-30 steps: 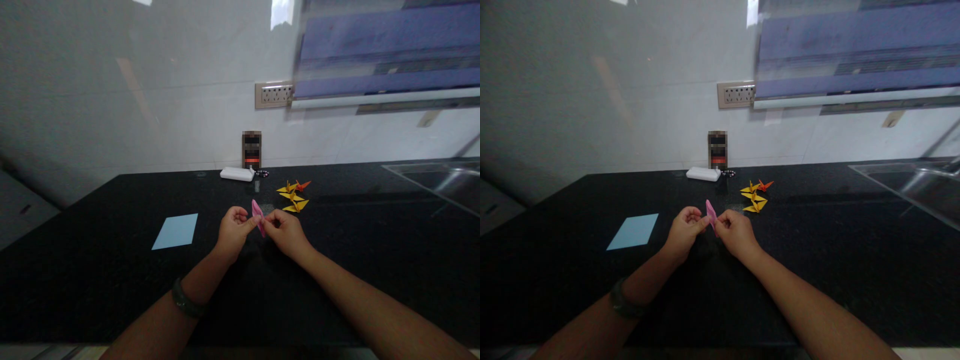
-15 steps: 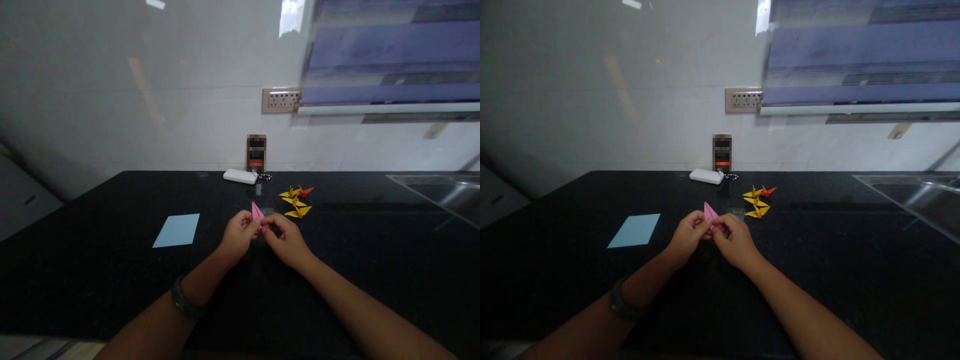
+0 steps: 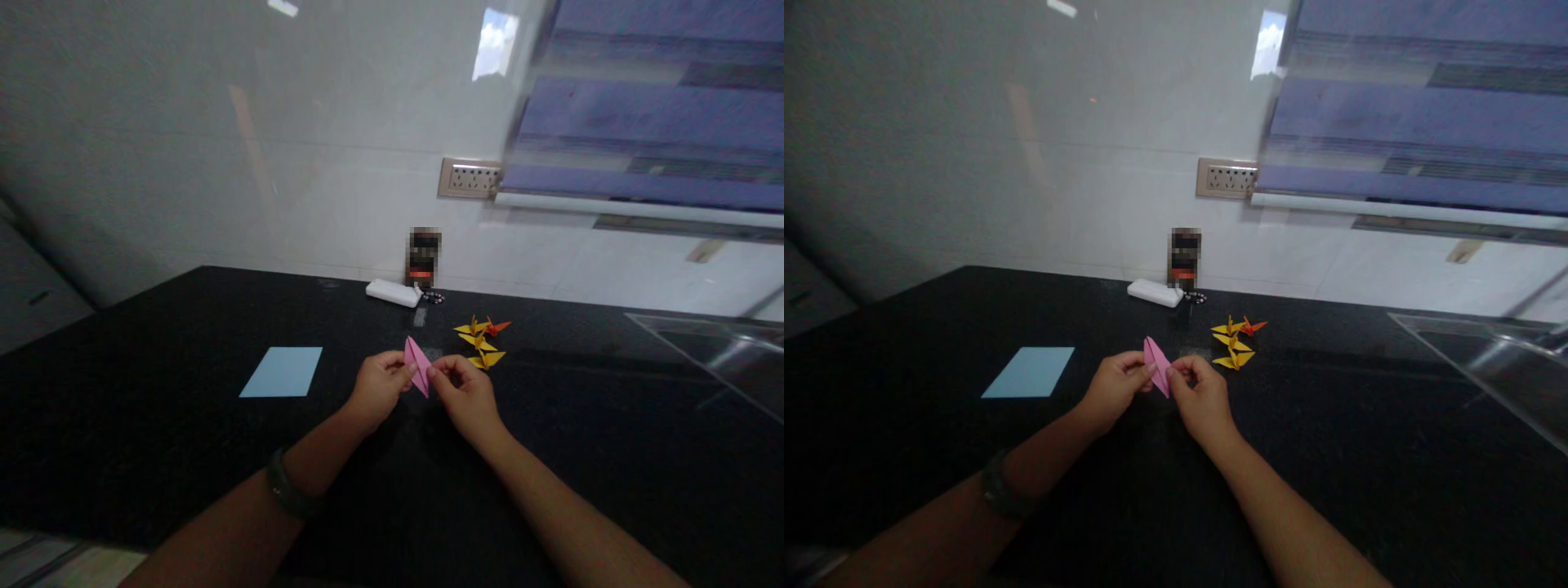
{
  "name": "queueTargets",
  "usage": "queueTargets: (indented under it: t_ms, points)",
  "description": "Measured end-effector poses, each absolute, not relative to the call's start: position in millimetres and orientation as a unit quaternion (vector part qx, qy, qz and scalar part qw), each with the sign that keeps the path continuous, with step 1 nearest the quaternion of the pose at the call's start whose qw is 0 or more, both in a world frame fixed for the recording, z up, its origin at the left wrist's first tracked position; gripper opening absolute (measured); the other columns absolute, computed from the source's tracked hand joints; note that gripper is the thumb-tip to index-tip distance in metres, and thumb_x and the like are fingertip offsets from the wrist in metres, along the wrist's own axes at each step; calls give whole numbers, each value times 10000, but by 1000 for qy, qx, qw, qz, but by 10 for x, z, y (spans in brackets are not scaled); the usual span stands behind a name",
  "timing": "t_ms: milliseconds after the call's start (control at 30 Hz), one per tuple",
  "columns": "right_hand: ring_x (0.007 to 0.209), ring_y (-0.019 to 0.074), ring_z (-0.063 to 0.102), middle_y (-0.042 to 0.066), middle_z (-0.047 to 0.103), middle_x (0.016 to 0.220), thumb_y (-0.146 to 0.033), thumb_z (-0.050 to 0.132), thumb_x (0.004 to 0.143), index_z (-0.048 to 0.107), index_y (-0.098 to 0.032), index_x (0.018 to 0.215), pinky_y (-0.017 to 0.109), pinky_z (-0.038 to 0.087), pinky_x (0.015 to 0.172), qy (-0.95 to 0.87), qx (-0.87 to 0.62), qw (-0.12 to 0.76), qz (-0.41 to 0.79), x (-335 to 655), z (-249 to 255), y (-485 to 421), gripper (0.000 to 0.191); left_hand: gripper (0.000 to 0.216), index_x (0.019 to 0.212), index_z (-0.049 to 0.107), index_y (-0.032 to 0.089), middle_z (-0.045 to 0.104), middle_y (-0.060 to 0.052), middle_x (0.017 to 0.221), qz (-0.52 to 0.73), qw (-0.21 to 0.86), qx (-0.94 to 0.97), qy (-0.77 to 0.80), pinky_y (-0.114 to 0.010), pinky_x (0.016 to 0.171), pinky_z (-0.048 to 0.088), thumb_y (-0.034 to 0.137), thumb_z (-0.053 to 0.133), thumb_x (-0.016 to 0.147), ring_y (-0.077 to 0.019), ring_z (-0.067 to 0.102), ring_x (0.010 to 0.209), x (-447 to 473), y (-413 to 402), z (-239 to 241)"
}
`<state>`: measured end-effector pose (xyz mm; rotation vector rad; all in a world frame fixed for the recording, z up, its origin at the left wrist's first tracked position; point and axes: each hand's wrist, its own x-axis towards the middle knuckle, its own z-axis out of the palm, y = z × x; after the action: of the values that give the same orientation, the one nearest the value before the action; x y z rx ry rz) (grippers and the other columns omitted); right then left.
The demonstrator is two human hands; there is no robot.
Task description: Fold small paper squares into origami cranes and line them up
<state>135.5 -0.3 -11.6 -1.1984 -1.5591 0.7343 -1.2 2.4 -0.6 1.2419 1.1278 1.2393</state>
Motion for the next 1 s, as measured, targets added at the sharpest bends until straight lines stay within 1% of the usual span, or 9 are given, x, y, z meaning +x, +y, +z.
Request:
queueTargets:
  t_ms: [100,300,400,533,633,767,867,933,1000]
  points:
    - [485,97,443,-19,492,556,-308,546,707,529,-158,673,210,353,453,-640,-495,489,325,1353,-111,-4,155,184,706,628,96,541,12,544,505,490,530,473,-197,475,377,268,601,647,-75,454,475,-20,21,3]
    - [472,96,436,-27,491,543,-314,545,715,532,-165,715,207,349,446,-647,-496,475,332,1382,-154,22,150,280,640,615,106,498,20,505,494,455,570,473,-204,457,365,370,541,696,-82,432,460,-24,35,-38]
    - [472,98,430,-28,483,529,-319,527,731,530,-168,675,208,349,452,-659,-498,474,304,1396,-162,30,160,276,651,620,109,528,10,529,482,470,579,460,-212,476,378,376,557,682,-92,454,476,-19,35,-45]
    - [529,109,469,-9,528,581,-287,501,749,543,-165,679,216,375,505,-683,-505,469,242,1394,-142,16,146,244,690,635,106,585,-15,586,469,497,572,454,-222,504,394,343,598,647,-103,488,501,-14,42,-70]
    - [553,115,486,1,549,603,-256,502,735,553,-165,659,221,377,523,-704,-512,458,180,1381,-117,-12,129,233,684,643,107,588,-14,571,466,473,587,464,-214,488,377,330,577,665,-102,484,493,-10,52,-106]
    - [491,108,471,-10,530,535,-249,517,709,535,-168,586,217,356,483,-696,-537,457,137,1362,-91,-50,147,217,638,648,118,575,-5,551,462,392,643,469,-203,486,350,300,543,693,-101,480,508,3,46,-126]
    - [478,108,474,-8,532,519,-249,527,702,538,-167,570,218,359,475,-684,-542,468,141,1348,-82,-71,156,219,598,645,124,579,-10,565,462,325,674,476,-206,513,353,279,530,700,-108,495,544,12,32,-114]
    - [502,116,494,3,556,544,-255,522,712,566,-164,594,221,375,488,-684,-528,477,164,1342,-78,-79,155,218,591,641,123,573,-6,551,462,326,667,485,-203,493,342,276,528,697,-105,486,527,11,27,-101]
    - [518,121,508,10,571,561,-275,510,732,598,-161,644,224,388,496,-682,-509,483,208,1340,-72,-79,169,217,595,633,119,558,3,523,465,355,643,494,-198,457,321,287,534,691,-97,467,490,5,29,-88]
